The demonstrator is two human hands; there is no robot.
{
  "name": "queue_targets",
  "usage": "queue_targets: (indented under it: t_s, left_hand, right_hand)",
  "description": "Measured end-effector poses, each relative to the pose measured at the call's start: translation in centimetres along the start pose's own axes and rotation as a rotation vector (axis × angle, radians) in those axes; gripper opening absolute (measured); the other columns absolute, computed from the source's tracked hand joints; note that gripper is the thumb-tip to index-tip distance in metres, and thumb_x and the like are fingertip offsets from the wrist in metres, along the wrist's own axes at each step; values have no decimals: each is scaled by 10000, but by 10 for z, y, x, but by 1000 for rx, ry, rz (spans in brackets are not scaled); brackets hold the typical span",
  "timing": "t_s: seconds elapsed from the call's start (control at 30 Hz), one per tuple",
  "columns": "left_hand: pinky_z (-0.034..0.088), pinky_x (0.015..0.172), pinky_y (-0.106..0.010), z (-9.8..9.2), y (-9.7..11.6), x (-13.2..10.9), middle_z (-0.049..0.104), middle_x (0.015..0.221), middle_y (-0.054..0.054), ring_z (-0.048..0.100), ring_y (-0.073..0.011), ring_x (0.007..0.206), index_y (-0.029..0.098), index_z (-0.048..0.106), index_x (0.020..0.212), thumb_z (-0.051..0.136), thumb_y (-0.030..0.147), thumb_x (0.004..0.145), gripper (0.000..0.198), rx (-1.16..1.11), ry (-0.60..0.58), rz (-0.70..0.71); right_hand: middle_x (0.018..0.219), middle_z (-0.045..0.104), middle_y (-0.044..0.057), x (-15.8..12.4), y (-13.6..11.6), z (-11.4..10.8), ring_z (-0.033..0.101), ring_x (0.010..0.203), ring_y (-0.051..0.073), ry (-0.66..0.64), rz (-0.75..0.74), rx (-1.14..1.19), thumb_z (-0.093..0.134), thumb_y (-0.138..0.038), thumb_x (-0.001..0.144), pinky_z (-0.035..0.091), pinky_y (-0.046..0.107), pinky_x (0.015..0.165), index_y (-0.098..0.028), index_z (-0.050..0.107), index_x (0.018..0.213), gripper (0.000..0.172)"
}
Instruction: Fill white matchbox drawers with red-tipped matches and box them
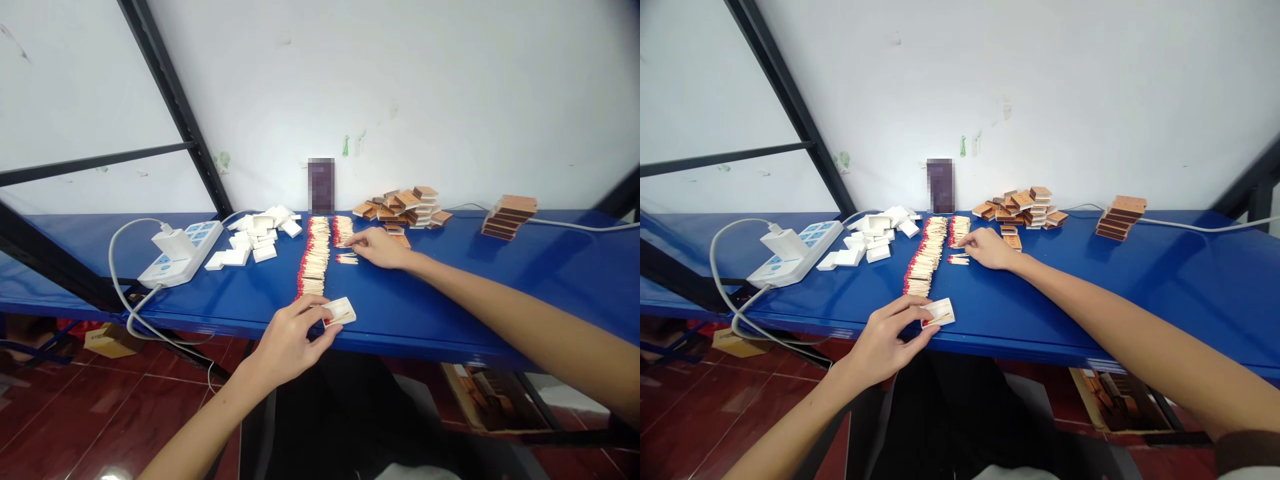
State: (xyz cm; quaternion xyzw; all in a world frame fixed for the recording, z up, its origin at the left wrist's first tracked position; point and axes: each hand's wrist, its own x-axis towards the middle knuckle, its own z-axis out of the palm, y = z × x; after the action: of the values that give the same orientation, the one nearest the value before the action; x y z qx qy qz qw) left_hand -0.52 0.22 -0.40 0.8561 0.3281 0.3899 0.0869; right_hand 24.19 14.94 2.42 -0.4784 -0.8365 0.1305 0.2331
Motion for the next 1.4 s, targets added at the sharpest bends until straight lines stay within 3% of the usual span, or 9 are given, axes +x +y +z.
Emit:
queue_targets:
  t_s: [0.6,0.97,1.4]
  left_hand:
    - [539,859,-284,0,-1,-1,681,1076,-64,679,-173,956,194,653,940,647,236,910,52,2,-14,-13]
    - [543,861,-289,0,0,-1,682,1078,-68,683,-177,954,197,656,942,644,247,913,59,9,-15,-12]
    - [543,853,-282,-1,1,0,685,1061,-73,685,-177,954,189,650,928,642,236,910,51,11,-16,-13]
  right_hand:
    - [609,602,2,0,-4,2,482,567,124,21,-8,-25,549,-212,839,320,253,613,-150,775,954,261]
    - [633,615,12,4,-9,-5,504,599,138,-66,66,15,572,-322,867,321,260,606,-141,749,905,256]
    - [763,657,39,-5,-8,-10,531,671,153,-178,-106,50,468,-409,940,330,266,631,-146,678,897,340]
